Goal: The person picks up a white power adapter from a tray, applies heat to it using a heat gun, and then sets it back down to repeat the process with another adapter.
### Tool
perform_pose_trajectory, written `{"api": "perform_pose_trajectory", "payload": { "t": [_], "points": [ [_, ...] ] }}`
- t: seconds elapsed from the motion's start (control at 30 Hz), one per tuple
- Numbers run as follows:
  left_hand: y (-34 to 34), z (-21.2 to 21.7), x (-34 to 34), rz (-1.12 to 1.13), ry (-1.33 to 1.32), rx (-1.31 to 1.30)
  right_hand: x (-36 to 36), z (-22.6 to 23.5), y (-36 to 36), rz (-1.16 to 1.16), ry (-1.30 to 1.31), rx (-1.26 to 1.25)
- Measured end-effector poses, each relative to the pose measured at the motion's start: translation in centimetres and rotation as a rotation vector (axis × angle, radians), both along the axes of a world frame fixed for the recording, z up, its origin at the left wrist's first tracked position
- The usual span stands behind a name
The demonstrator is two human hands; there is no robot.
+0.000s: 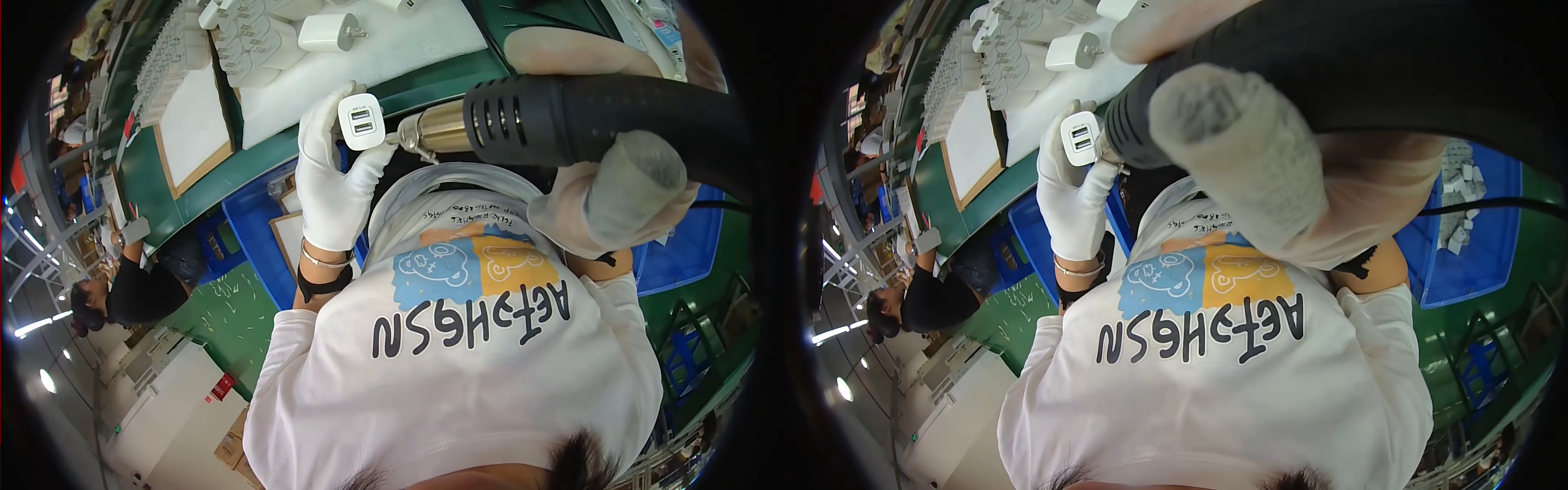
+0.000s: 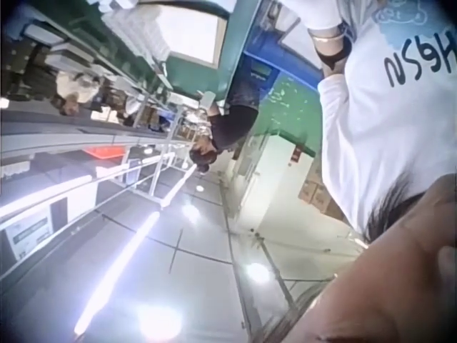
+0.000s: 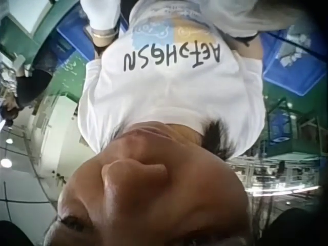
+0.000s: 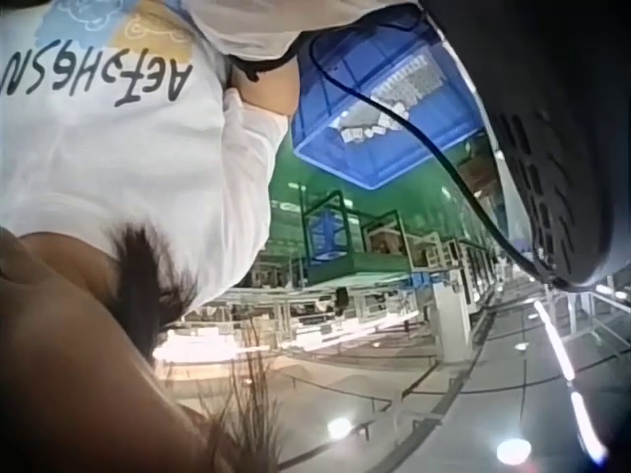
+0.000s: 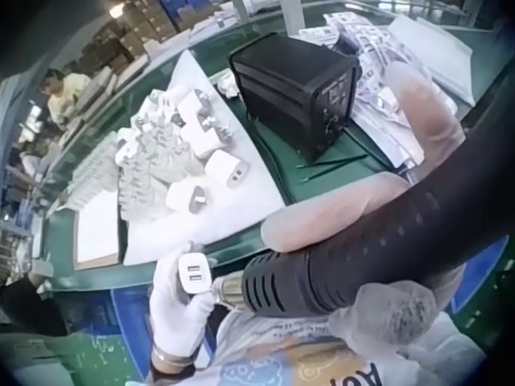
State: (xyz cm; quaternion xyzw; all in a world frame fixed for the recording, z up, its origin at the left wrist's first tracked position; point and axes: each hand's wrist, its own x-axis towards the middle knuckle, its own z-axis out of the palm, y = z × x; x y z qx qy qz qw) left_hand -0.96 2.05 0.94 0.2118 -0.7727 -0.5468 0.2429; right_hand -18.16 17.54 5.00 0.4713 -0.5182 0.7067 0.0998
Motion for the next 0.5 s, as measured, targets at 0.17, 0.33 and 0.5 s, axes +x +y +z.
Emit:
{"api": "perform_pose_trajectory", "payload": {
  "t": [0.17,0.33,0.5],
  "points": [
    [-0.1,0.1,-0.1,0.002,-0.016,-0.006,1.1,0.5,0.5,-0.046,-0.065,0.101],
    [-0.1,0.0,0.0,0.014,0.030,0.047,2.1,1.0,1.0,-0.103,-0.145,0.227],
    [0.0,0.0,-0.2,0.022,0.044,0.067,3.1,1.7,1.6,-0.168,-0.224,0.354]
  ]
}}
